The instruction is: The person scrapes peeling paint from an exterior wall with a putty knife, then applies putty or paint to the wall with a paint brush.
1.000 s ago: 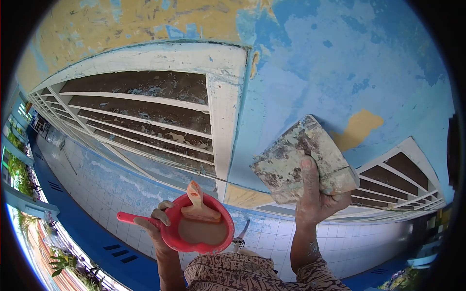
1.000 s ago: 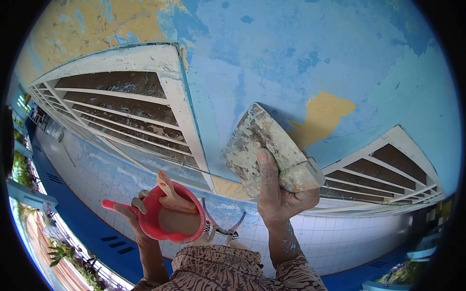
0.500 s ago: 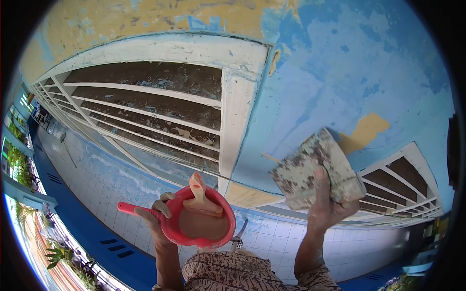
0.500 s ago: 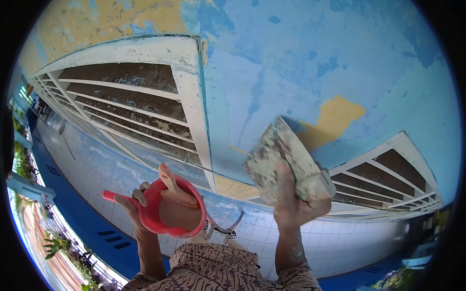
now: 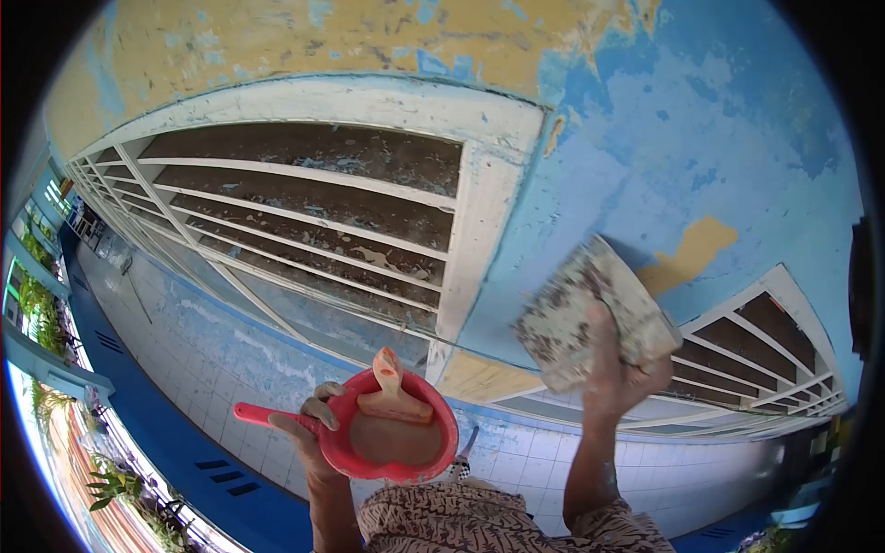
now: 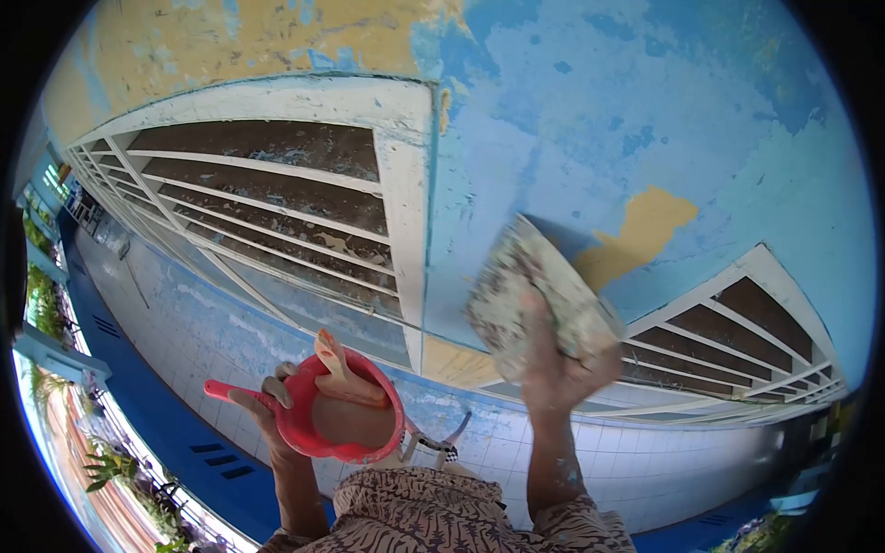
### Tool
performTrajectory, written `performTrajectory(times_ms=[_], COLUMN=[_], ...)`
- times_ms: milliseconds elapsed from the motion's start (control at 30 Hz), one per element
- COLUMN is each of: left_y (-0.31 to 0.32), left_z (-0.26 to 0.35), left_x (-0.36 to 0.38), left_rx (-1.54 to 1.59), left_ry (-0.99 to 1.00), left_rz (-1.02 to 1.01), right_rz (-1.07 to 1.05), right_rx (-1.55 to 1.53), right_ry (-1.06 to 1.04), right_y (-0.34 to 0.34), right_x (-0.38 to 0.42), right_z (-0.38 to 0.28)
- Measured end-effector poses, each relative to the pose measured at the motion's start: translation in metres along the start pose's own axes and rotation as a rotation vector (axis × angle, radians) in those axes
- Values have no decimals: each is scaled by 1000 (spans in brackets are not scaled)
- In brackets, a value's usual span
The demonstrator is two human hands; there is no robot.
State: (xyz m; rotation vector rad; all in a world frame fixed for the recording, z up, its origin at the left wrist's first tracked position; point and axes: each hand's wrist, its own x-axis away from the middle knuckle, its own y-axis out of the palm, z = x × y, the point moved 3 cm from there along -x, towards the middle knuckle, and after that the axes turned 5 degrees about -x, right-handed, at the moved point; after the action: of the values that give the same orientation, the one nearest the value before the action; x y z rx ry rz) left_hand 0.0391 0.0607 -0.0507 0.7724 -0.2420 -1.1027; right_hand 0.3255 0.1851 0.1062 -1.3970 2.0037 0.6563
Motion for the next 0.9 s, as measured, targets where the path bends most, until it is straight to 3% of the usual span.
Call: performTrajectory(times_ms=[33, 100, 167, 233, 333, 367, 433, 567, 600, 700, 900], left_y=[-3, -1, 0, 0, -1, 0, 3, -7, -11, -16, -17], left_z=[5, 8, 8, 10, 15, 18, 20, 19, 19, 14, 9], left_x=[-2, 5, 10, 3, 8, 5, 10, 14, 15, 15, 7], left_rx=[-3, 38, 14, -13, -56, -50, -9, -69, -80, -59, -62], left_ry=[8, -21, -35, -19, 27, 39, -6, -8, 7, -1, 30], left_rz=[-6, 24, 31, 19, 3, 5, 25, 26, 20, 24, -7], right_rz=[60, 51, -41, -83, 55, 49, -14, 14, 33, -40, -24], right_rx=[-56, -90, -9, 4, -102, -108, -46, -38, -129, 35, -2], right_ry=[139, 143, -128, -143, 112, 102, -112, -105, 70, -122, -86], right_y=[-2, 12, 29, 29, 16, 23, 36, 34, 28, 35, 34], right_x=[3, 2, -4, -5, 4, 0, -6, -7, -7, -16, -16], right_z=[0, -1, 4, -3, -3, -2, -7, -6, -11, -19, -21])
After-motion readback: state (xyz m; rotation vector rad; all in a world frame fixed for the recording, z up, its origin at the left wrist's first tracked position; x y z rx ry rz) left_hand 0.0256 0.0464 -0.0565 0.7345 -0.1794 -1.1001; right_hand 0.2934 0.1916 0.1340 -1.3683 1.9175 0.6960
